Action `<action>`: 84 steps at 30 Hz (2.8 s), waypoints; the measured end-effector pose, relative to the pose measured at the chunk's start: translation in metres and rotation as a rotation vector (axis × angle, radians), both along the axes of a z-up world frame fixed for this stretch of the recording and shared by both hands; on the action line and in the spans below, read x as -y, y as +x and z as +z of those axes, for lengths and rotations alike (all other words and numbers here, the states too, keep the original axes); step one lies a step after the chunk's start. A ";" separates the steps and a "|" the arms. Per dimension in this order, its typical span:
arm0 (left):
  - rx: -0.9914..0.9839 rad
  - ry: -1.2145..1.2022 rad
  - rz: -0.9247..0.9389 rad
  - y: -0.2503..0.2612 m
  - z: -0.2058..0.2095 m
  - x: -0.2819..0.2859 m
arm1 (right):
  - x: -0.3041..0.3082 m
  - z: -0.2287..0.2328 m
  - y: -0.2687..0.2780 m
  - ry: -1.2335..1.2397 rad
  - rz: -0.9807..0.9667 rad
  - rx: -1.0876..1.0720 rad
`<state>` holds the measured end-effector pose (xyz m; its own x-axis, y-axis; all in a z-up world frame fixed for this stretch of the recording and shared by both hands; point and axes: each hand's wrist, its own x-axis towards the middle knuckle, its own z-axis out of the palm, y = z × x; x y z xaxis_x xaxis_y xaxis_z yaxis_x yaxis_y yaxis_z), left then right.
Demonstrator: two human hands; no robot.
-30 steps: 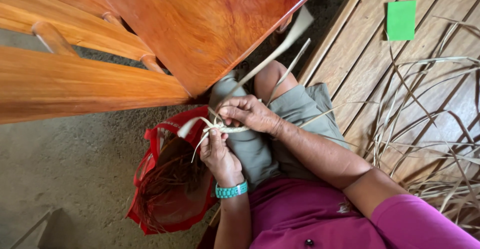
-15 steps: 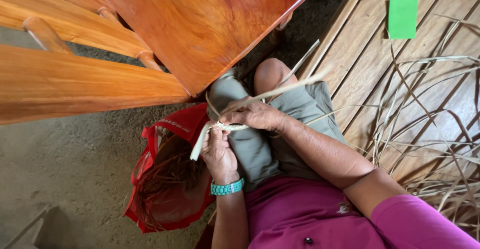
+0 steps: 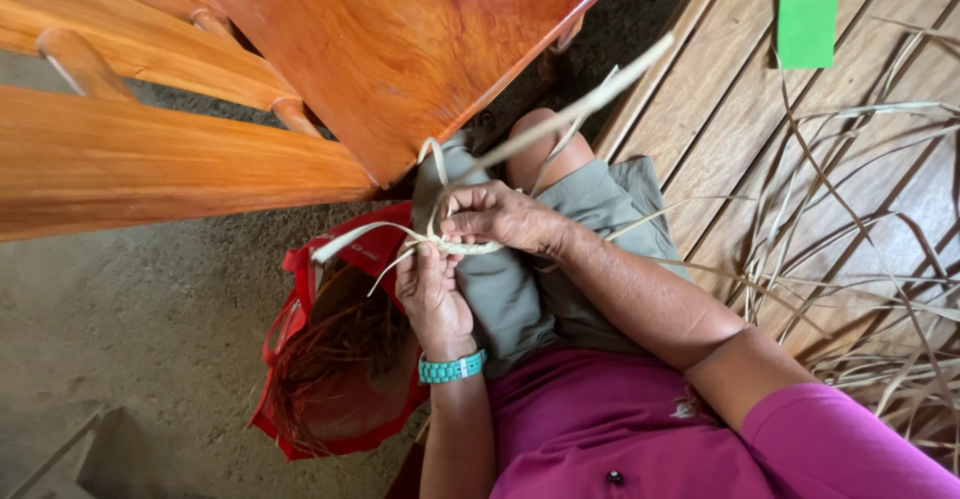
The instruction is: Weave and braid long strips of plant fiber to create a cord
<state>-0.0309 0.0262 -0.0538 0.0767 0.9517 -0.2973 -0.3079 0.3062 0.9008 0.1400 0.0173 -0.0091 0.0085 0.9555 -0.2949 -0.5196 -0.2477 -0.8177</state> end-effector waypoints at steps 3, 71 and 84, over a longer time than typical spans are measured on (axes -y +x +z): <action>0.043 -0.020 0.042 0.002 0.004 0.000 | 0.001 -0.001 -0.003 -0.018 -0.038 -0.021; 0.435 -0.086 -0.200 -0.031 0.002 -0.010 | 0.024 0.012 -0.050 0.641 -0.489 0.979; 0.494 -0.112 -0.205 -0.016 0.004 -0.013 | 0.002 0.038 -0.015 0.595 -0.174 0.513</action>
